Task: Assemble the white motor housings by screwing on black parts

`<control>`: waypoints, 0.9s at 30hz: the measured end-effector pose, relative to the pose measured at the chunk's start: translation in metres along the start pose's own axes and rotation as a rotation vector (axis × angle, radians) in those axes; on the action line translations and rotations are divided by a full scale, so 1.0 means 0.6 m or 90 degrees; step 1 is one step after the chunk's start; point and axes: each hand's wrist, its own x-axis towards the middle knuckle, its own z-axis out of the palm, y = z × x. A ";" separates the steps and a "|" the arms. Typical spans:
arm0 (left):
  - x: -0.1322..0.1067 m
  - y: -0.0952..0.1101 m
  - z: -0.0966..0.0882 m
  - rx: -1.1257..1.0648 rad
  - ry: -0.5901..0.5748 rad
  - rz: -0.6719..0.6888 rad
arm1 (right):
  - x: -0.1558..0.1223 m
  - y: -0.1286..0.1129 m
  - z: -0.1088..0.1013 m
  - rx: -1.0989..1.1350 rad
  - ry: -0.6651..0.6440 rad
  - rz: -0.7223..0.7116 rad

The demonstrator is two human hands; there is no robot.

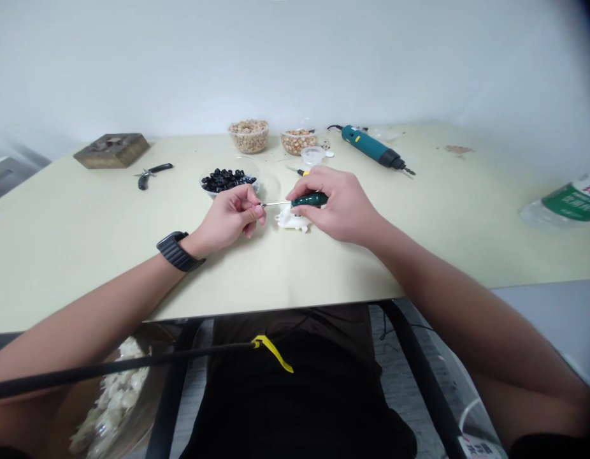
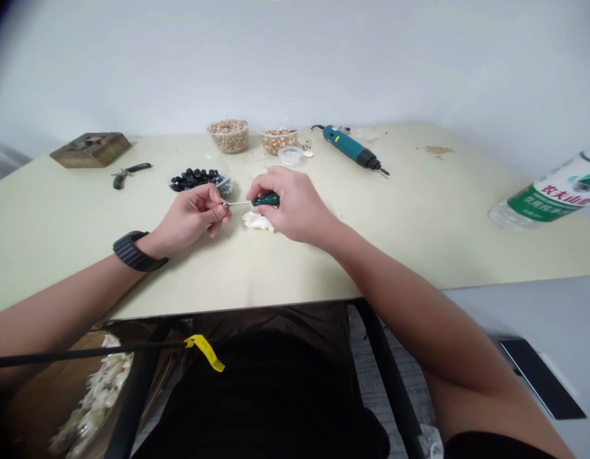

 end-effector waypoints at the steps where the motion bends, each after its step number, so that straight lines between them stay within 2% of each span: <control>1: 0.001 0.000 0.001 -0.002 0.003 0.004 | 0.001 0.000 -0.002 -0.001 -0.005 0.002; 8: 0.002 -0.003 0.004 0.005 0.002 0.022 | -0.001 -0.003 -0.006 0.040 -0.065 0.034; 13: 0.001 -0.003 0.004 0.006 -0.003 0.021 | -0.001 -0.005 -0.001 0.054 -0.094 0.099; 20: -0.001 -0.001 0.000 0.031 -0.011 0.009 | -0.004 -0.002 0.002 0.035 -0.049 0.043; 27: -0.002 0.003 -0.001 0.046 -0.016 0.003 | -0.004 -0.008 0.003 -0.003 -0.046 0.018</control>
